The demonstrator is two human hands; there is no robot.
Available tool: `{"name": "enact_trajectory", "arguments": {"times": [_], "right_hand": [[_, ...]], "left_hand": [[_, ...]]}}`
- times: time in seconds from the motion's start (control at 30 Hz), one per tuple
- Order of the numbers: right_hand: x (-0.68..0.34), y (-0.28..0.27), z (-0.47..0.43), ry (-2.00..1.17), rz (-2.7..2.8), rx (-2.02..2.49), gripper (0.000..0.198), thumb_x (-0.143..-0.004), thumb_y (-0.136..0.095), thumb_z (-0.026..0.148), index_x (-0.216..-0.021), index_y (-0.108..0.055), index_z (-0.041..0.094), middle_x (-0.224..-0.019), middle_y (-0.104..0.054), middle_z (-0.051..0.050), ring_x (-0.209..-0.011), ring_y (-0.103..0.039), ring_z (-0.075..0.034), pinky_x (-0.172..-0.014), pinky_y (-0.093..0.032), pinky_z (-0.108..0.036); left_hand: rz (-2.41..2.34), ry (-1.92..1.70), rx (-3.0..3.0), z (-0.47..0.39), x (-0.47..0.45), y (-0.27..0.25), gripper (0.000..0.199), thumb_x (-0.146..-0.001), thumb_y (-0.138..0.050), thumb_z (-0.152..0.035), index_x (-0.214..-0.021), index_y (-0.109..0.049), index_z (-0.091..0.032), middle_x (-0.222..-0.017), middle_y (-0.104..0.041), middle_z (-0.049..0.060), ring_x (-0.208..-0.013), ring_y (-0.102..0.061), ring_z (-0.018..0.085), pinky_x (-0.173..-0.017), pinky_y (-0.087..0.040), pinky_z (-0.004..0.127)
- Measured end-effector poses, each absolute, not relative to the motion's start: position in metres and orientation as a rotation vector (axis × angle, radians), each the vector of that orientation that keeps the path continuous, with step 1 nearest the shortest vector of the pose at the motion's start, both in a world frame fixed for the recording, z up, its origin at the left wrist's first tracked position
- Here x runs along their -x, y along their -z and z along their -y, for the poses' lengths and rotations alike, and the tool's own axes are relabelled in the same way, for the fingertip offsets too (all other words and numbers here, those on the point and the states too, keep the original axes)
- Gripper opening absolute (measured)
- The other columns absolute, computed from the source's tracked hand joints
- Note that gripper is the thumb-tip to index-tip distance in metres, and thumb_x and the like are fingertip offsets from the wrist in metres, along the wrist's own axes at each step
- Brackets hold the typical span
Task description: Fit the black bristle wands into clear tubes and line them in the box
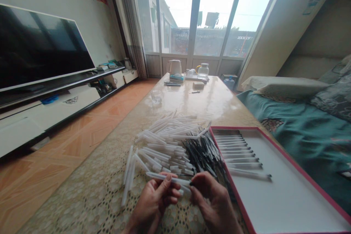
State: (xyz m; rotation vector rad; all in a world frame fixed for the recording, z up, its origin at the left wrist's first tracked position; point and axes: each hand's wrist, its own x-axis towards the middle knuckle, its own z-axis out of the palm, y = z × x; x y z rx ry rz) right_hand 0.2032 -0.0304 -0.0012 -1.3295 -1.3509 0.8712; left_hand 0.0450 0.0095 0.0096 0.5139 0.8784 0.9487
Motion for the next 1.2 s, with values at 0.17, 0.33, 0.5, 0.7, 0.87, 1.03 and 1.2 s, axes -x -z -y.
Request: {"name": "enact_trajectory", "arguments": {"times": [0.17,0.33,0.5,0.7,0.87,1.03,1.2], "right_hand": [[-0.2010,0.0045,0.0307,-1.073,1.210,1.312,0.035,-0.085,-0.054,0.052,-0.076,-0.052,0.018,-0.051,-0.053,0.005,-0.042,-0.053,-0.010,-0.043,-0.041,-0.018],[-0.2030,0.0064,0.0311,-1.064,1.287,1.414,0.043,-0.090,-0.041,0.056,-0.067,-0.046,0.020,-0.048,-0.049,0.005,-0.034,-0.048,-0.008,-0.033,-0.032,-0.016],[-0.2063,0.0068,0.0313,-0.854,1.469,1.403,0.037,-0.093,-0.035,0.051,-0.083,-0.053,0.020,-0.056,-0.053,0.004,-0.038,-0.049,-0.008,-0.037,-0.035,-0.017],[-0.2089,0.0055,0.0315,-0.805,1.580,1.411,0.038,-0.096,-0.032,0.047,-0.072,-0.047,0.021,-0.055,-0.054,0.004,-0.042,-0.050,-0.009,-0.041,-0.034,-0.018],[-0.2093,0.0035,0.0318,-0.764,1.636,1.419,0.039,-0.097,-0.027,0.046,-0.076,-0.049,0.021,-0.054,-0.058,0.002,-0.048,-0.056,-0.011,-0.050,-0.037,-0.020],[-0.2069,0.0050,0.0321,-0.778,1.614,1.415,0.034,-0.096,-0.029,0.047,-0.079,-0.044,0.023,-0.053,-0.058,0.003,-0.045,-0.055,-0.011,-0.047,-0.037,-0.020],[-0.2083,0.0053,0.0323,-0.796,1.663,1.404,0.041,-0.097,-0.025,0.047,-0.074,-0.047,0.021,-0.051,-0.057,0.001,-0.046,-0.055,-0.012,-0.047,-0.036,-0.020]], "left_hand": [[-0.875,-0.946,-0.553,-0.0093,-0.0455,-0.0100,0.023,-0.068,-0.078,-0.030,-0.079,-0.070,-0.011,-0.064,-0.071,0.004,-0.054,-0.062,0.010,-0.051,-0.049,0.018],[-0.869,-0.938,-0.594,-0.0093,-0.0462,-0.0106,0.023,-0.069,-0.078,-0.031,-0.077,-0.070,-0.011,-0.062,-0.070,0.004,-0.051,-0.060,0.009,-0.049,-0.048,0.018],[-0.901,-0.963,-0.574,-0.0115,-0.0450,-0.0099,0.024,-0.068,-0.079,-0.030,-0.079,-0.069,-0.011,-0.065,-0.071,0.004,-0.055,-0.062,0.010,-0.051,-0.049,0.017],[-0.861,-0.929,-0.588,-0.0107,-0.0451,-0.0098,0.023,-0.068,-0.079,-0.030,-0.078,-0.069,-0.011,-0.063,-0.070,0.004,-0.052,-0.061,0.010,-0.049,-0.048,0.018],[-0.857,-0.934,-0.595,-0.0095,-0.0458,-0.0093,0.021,-0.070,-0.077,-0.029,-0.078,-0.069,-0.011,-0.064,-0.070,0.004,-0.052,-0.061,0.010,-0.049,-0.047,0.018],[-0.864,-0.927,-0.618,-0.0104,-0.0452,-0.0088,0.022,-0.070,-0.077,-0.029,-0.079,-0.069,-0.011,-0.065,-0.070,0.004,-0.053,-0.061,0.010,-0.049,-0.048,0.018],[-0.846,-0.932,-0.628,-0.0099,-0.0449,-0.0090,0.020,-0.070,-0.077,-0.028,-0.079,-0.069,-0.011,-0.064,-0.070,0.004,-0.052,-0.061,0.010,-0.048,-0.047,0.018]]}}
